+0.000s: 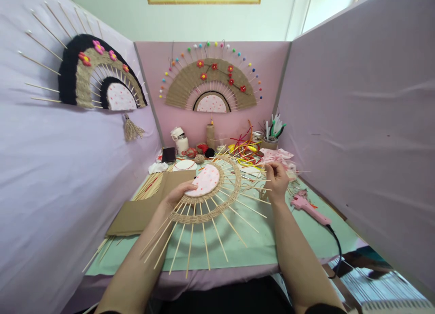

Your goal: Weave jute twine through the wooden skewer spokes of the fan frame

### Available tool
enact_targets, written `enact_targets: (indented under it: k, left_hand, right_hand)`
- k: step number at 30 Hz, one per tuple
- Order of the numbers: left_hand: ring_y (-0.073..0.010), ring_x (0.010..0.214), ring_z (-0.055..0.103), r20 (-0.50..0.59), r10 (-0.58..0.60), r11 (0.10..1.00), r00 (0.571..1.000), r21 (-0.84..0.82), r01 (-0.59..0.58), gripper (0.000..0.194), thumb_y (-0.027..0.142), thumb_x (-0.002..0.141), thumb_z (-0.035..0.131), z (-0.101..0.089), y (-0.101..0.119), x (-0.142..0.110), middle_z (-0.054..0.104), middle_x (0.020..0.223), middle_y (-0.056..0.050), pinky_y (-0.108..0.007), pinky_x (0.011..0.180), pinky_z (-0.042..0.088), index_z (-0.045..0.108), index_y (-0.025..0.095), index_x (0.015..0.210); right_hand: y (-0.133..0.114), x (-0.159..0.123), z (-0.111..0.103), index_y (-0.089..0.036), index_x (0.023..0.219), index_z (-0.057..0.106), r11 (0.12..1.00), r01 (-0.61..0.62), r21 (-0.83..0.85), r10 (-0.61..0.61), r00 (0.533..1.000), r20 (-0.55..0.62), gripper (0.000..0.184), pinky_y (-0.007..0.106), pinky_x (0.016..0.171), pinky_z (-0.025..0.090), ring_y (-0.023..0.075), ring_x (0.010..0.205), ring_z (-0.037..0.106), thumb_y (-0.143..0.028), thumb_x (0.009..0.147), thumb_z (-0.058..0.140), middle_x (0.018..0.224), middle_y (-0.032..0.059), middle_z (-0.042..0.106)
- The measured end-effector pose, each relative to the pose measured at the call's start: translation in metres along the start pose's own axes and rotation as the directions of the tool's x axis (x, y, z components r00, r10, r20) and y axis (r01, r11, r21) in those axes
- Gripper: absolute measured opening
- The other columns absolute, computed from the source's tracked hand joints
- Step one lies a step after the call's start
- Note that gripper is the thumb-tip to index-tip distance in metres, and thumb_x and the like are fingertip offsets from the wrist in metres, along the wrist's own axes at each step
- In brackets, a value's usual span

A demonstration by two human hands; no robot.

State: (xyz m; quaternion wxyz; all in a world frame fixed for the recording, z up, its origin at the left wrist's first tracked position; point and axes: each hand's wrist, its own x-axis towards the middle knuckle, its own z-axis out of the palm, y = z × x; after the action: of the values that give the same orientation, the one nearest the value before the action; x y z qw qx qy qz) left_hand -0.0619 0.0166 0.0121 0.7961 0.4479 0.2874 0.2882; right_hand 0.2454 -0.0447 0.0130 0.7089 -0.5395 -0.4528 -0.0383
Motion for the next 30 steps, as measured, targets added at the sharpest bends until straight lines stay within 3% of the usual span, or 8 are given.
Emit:
enact_targets:
  k: [6,10,13,17,23,25,30]
  left_hand:
    - [-0.0169,0.068,0.065,0.032,0.018,1.000,0.999,0.000,-0.018,0.058,0.010,0.069,0.058,0.004,0.001,-0.002,0.069,0.093,-0.014,-0.024,0.061,0.051,0.045,0.005,0.126]
    - [-0.0173,0.070,0.066,0.061,0.036,0.999,0.997,0.008,-0.036,0.060,0.011,0.070,0.059,0.003,-0.002,-0.001,0.068,0.096,-0.014,-0.024,0.064,0.050,0.044,0.007,0.127]
    - [-0.0191,0.076,0.066,0.116,-0.007,1.000,0.993,0.023,0.005,0.062,0.012,0.068,0.064,0.006,-0.009,0.001,0.067,0.099,-0.015,-0.026,0.068,0.050,0.046,0.008,0.127]
    - [-0.0182,0.074,0.066,0.182,-0.098,0.994,0.978,0.070,0.087,0.058,0.012,0.063,0.070,0.016,-0.021,0.004,0.068,0.098,-0.015,-0.026,0.069,0.050,0.053,0.009,0.119]
    - [-0.0172,0.078,0.065,0.169,-0.104,0.992,0.980,0.082,0.091,0.052,0.014,0.061,0.073,0.024,-0.027,0.007,0.067,0.098,-0.014,-0.025,0.070,0.049,0.059,0.010,0.111]
    - [-0.0170,0.080,0.065,0.163,-0.105,0.992,0.981,0.092,0.090,0.052,0.015,0.062,0.074,0.025,-0.027,0.009,0.067,0.099,-0.014,-0.025,0.070,0.049,0.059,0.011,0.111]
    - [-0.0140,0.072,0.063,0.101,-0.150,0.968,0.984,0.216,0.125,0.048,0.025,0.062,0.075,0.019,-0.018,0.005,0.068,0.091,-0.009,-0.024,0.065,0.049,0.060,0.014,0.106]
  right_hand:
    - [0.003,0.000,0.002,-0.016,0.076,0.058,0.998,-0.037,0.043,0.036,0.999,0.031,0.024,0.025,0.059,0.038,0.0124,0.061,0.047,-0.039,0.079,0.054,0.066,-0.0005,0.053]
    - [0.006,-0.001,0.007,-0.016,0.074,0.058,0.990,-0.128,0.064,0.117,0.981,0.155,0.024,0.025,0.054,0.035,0.0118,0.057,0.043,-0.041,0.077,0.056,0.063,-0.0009,0.050]
    - [0.007,-0.007,0.016,-0.017,0.072,0.058,0.956,-0.277,0.100,0.227,0.909,0.350,0.023,0.025,0.051,0.035,0.0123,0.056,0.044,-0.039,0.073,0.059,0.062,-0.0002,0.052]
    - [0.005,-0.017,0.025,-0.016,0.072,0.060,0.872,-0.469,0.141,0.295,0.733,0.613,0.016,0.024,0.051,0.035,0.0112,0.054,0.042,-0.030,0.065,0.064,0.059,-0.0009,0.053]
    - [-0.004,-0.019,0.027,-0.018,0.074,0.058,0.672,-0.656,0.345,0.394,0.710,0.583,0.017,0.024,0.052,0.039,0.0114,0.055,0.050,-0.027,0.064,0.067,0.066,-0.0003,0.061]
    - [-0.008,-0.019,0.030,-0.020,0.075,0.057,0.594,-0.705,0.388,0.402,0.677,0.616,0.018,0.027,0.055,0.044,0.0130,0.058,0.054,-0.031,0.066,0.067,0.071,0.0008,0.064]
    - [-0.015,-0.018,0.049,-0.020,0.077,0.056,0.521,-0.769,0.370,0.393,0.601,0.696,0.024,0.030,0.056,0.049,0.0177,0.063,0.062,-0.032,0.062,0.070,0.076,0.0032,0.066]
